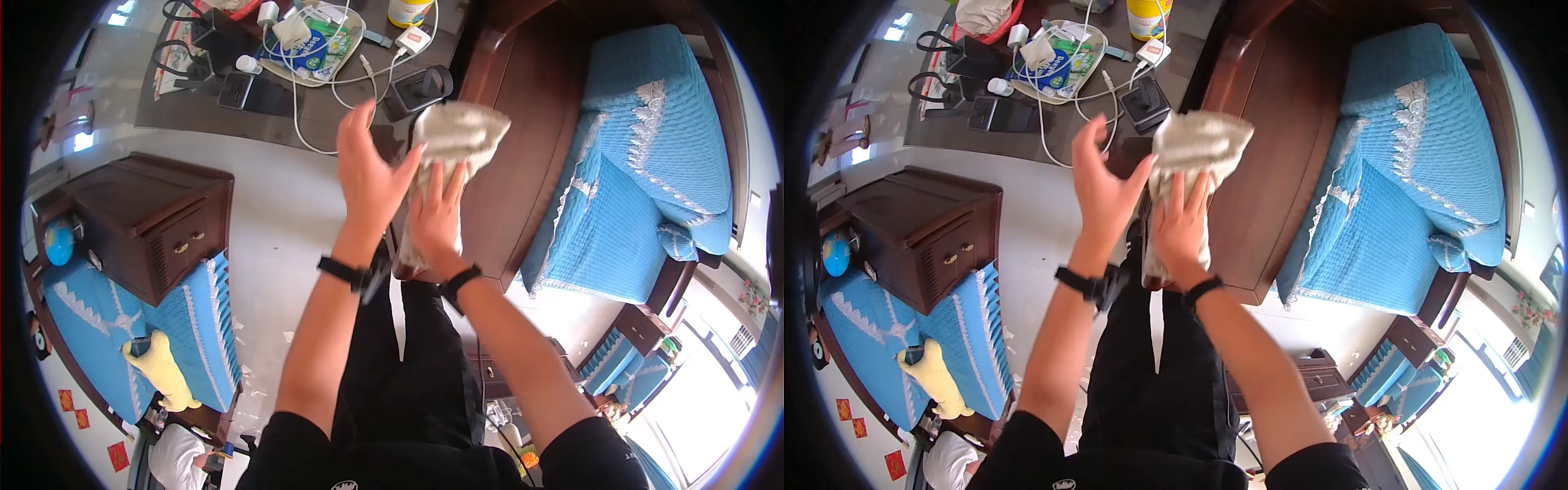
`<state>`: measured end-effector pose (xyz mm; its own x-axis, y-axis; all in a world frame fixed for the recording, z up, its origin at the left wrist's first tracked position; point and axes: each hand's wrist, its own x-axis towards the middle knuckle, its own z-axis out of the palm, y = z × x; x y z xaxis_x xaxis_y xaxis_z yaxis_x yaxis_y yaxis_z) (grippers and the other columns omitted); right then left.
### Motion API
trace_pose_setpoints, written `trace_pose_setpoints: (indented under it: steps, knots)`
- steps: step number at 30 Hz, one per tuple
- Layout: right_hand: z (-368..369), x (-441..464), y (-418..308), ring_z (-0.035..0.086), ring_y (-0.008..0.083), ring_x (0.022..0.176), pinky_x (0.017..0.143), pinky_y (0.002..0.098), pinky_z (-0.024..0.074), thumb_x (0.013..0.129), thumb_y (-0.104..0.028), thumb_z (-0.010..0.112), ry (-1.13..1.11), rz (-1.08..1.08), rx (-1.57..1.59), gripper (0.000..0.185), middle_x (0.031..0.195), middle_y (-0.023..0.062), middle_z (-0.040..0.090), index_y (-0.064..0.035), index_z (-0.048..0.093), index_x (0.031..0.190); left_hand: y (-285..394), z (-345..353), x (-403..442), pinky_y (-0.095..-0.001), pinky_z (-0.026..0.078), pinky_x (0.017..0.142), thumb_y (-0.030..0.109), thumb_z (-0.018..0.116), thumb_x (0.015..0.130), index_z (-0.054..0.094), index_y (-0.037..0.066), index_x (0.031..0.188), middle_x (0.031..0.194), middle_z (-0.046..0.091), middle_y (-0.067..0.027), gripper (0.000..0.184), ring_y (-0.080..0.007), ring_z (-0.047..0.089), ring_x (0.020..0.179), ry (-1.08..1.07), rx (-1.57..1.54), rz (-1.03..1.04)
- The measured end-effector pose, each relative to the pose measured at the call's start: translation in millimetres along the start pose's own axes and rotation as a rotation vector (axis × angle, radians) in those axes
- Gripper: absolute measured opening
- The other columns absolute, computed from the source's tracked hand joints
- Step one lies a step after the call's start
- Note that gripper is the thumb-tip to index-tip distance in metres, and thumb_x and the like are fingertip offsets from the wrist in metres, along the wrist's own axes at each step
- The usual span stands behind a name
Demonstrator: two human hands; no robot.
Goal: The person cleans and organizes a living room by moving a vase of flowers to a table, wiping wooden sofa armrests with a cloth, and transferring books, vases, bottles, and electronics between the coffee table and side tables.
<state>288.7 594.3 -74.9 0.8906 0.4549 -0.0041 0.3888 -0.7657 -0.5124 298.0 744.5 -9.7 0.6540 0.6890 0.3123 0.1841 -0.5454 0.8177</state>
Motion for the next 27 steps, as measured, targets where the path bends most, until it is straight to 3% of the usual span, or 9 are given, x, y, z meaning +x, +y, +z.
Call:
trace_pose_setpoints:
  steps: [3,7,12,16,20,23,25,26,27]
  knots:
    - [7.6,-69.6,-13.9,0.026,0.0608,0.139,0.114,0.0596,0.0309,0.088,-0.012,0.062,-0.058,0.075,0.006,0.060,0.151,0.0415,0.022,0.0020,0.040,0.143,-10.7,20.3,30.3,-0.0418,0.050,0.092,0.015,0.086,0.074,0.054,0.000,0.127,0.115,0.063,-0.0154,0.064,-0.0316,0.062,0.106,-0.011,-0.033,0.136]
    - [18.8,-136.9,-15.7,0.027,0.0615,0.137,0.113,0.0620,0.0320,0.088,-0.014,0.065,-0.135,0.109,0.016,0.055,0.149,0.0420,0.023,-0.0006,0.044,0.137,-42.2,35.0,38.7,-0.0428,0.048,0.093,0.019,0.087,0.074,0.055,0.000,0.124,0.112,0.063,-0.0181,0.062,-0.0354,0.060,0.107,-0.170,-0.017,0.137]
    - [20.5,-147.9,-13.0,0.028,0.0631,0.136,0.110,0.0643,0.0336,0.088,-0.015,0.066,-0.150,0.083,0.038,0.055,0.148,0.0429,0.023,-0.0022,0.043,0.136,-47.6,42.7,42.3,-0.0439,0.048,0.085,0.023,0.087,0.075,0.055,0.000,0.111,0.101,0.061,-0.0154,0.054,-0.0343,0.060,0.097,-0.070,0.063,0.205]
    - [24.8,-147.9,-14.0,0.028,0.0628,0.136,0.111,0.0639,0.0333,0.088,-0.015,0.067,-0.124,0.101,0.056,0.054,0.148,0.0427,0.023,-0.0022,0.044,0.135,-52.0,48.6,47.4,-0.0434,0.048,0.083,0.028,0.089,0.072,0.052,-0.002,0.112,0.102,0.059,-0.0152,0.061,-0.0334,0.059,0.095,0.031,0.124,0.192]
    - [16.8,-114.6,-18.5,0.025,0.0618,0.139,0.113,0.0610,0.0315,0.086,-0.010,0.066,-0.098,0.127,0.040,0.056,0.150,0.0422,0.022,-0.0005,0.045,0.137,-55.0,46.3,43.8,-0.0421,0.048,0.083,0.028,0.090,0.072,0.052,-0.002,0.116,0.105,0.058,-0.0139,0.065,-0.0311,0.058,0.093,0.031,0.125,0.182]
    - [6.4,-37.7,-16.5,0.022,0.0586,0.142,0.117,0.0564,0.0284,0.084,-0.005,0.064,-0.023,0.099,-0.001,0.062,0.153,0.0398,0.022,0.0004,0.044,0.143,-48.3,30.4,24.7,-0.0396,0.047,0.083,0.027,0.090,0.071,0.052,0.001,0.123,0.102,0.056,-0.0108,0.069,-0.0273,0.055,0.090,-0.014,0.139,0.105]
    - [2.3,20.8,-3.7,0.018,0.0556,0.145,0.120,0.0545,0.0243,0.088,-0.008,0.061,0.015,0.001,-0.079,0.066,0.155,0.0390,0.016,0.0008,0.036,0.149,-52.8,20.8,0.7,-0.0390,0.046,0.082,0.026,0.090,0.072,0.053,0.002,0.122,0.101,0.056,-0.0107,0.067,-0.0266,0.054,0.090,0.007,0.125,0.078]
    - [1.5,49.7,3.4,0.019,0.0553,0.145,0.120,0.0538,0.0250,0.087,-0.007,0.061,0.048,-0.031,-0.101,0.068,0.156,0.0375,0.017,-0.0010,0.036,0.150,-48.8,14.7,-10.6,-0.0376,0.047,0.078,0.022,0.085,0.078,0.057,0.002,0.112,0.095,0.058,-0.0094,0.049,-0.0245,0.055,0.085,0.030,0.083,0.056]
    - [1.8,77.6,10.0,0.019,0.0549,0.145,0.120,0.0531,0.0257,0.086,-0.007,0.061,0.081,-0.063,-0.123,0.070,0.157,0.0361,0.017,-0.0029,0.036,0.151,-48.7,9.0,-24.6,-0.0376,0.047,0.078,0.022,0.085,0.078,0.057,0.002,0.112,0.095,0.058,-0.0094,0.049,-0.0245,0.055,0.085,0.034,0.087,0.050]
